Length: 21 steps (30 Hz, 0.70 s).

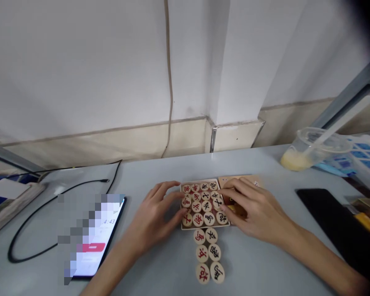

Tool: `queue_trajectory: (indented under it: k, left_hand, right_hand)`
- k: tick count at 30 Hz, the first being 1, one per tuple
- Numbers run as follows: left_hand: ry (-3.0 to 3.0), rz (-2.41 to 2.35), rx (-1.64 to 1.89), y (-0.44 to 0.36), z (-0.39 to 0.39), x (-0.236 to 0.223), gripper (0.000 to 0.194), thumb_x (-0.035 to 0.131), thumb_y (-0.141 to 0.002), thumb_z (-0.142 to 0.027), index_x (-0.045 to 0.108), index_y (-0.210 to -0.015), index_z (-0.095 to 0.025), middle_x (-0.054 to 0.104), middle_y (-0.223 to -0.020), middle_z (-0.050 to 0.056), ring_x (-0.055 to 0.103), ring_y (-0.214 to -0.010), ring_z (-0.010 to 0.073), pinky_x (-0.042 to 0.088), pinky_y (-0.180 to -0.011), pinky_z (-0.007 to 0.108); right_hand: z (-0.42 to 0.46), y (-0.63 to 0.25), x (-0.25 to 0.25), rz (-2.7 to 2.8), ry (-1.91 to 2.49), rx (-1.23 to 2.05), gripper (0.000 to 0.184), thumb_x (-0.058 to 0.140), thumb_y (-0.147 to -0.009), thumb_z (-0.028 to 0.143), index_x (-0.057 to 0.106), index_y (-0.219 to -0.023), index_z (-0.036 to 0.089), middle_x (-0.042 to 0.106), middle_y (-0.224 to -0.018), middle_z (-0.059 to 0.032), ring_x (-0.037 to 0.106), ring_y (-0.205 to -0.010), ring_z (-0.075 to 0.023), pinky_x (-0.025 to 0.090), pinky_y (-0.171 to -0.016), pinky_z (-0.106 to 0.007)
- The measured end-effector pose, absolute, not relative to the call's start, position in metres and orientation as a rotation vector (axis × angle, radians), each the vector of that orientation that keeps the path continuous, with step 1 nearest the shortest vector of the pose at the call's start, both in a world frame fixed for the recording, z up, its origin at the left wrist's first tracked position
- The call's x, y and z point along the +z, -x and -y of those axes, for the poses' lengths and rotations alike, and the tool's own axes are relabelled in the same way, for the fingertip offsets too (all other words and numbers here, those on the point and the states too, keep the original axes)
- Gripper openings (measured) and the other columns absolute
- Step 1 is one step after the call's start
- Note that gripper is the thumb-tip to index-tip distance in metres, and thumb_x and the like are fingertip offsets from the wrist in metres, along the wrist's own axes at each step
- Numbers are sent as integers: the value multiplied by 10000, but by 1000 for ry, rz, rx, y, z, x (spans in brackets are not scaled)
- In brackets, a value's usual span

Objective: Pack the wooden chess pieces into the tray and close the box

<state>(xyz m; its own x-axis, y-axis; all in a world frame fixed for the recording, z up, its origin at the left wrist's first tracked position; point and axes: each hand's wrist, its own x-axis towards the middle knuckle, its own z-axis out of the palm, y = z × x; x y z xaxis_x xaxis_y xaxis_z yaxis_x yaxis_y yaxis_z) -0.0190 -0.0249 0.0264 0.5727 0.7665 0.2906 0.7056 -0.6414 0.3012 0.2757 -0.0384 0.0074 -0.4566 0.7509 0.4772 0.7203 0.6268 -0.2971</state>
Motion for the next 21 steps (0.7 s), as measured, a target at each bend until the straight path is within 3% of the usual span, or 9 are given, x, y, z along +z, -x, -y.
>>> queue_trajectory:
  k: [11,15,17,21]
  left_hand:
    - [-2618,-1197,668,18,30,33,190,567,-989,-215,655,-1154,-252,595,-1320,78,569,-1183,242,503,-942,414]
    - [-2658,-1163,816,17,36,34,53,592,-969,-194,644,-960,-200,658,-976,49,595,-878,188,461,-758,347]
    - [-2722,-1050,802,15,41,32,115,601,-963,-197,600,-849,-194,610,-776,2,538,-703,154,393,-661,329]
    - [-2858,-832,683,10,50,24,168,624,-967,-265,574,-821,-198,549,-668,-38,482,-595,132,312,-579,329]
  right_hand:
    - [40,-275,7,2256,1055,88,208,573,-944,177,679,-1114,233,656,-1012,-31,617,-924,-149,503,-779,-304]
    - [51,-269,12,2232,912,120,87,615,-909,156,669,-962,200,646,-862,-11,576,-780,-133,441,-663,-293]
    - [57,-264,12,2255,815,138,55,626,-895,158,662,-917,193,627,-796,-2,541,-730,-136,415,-635,-300]
    - [64,-257,5,2358,741,1,88,639,-896,232,644,-819,189,575,-710,3,495,-690,-152,384,-602,-316]
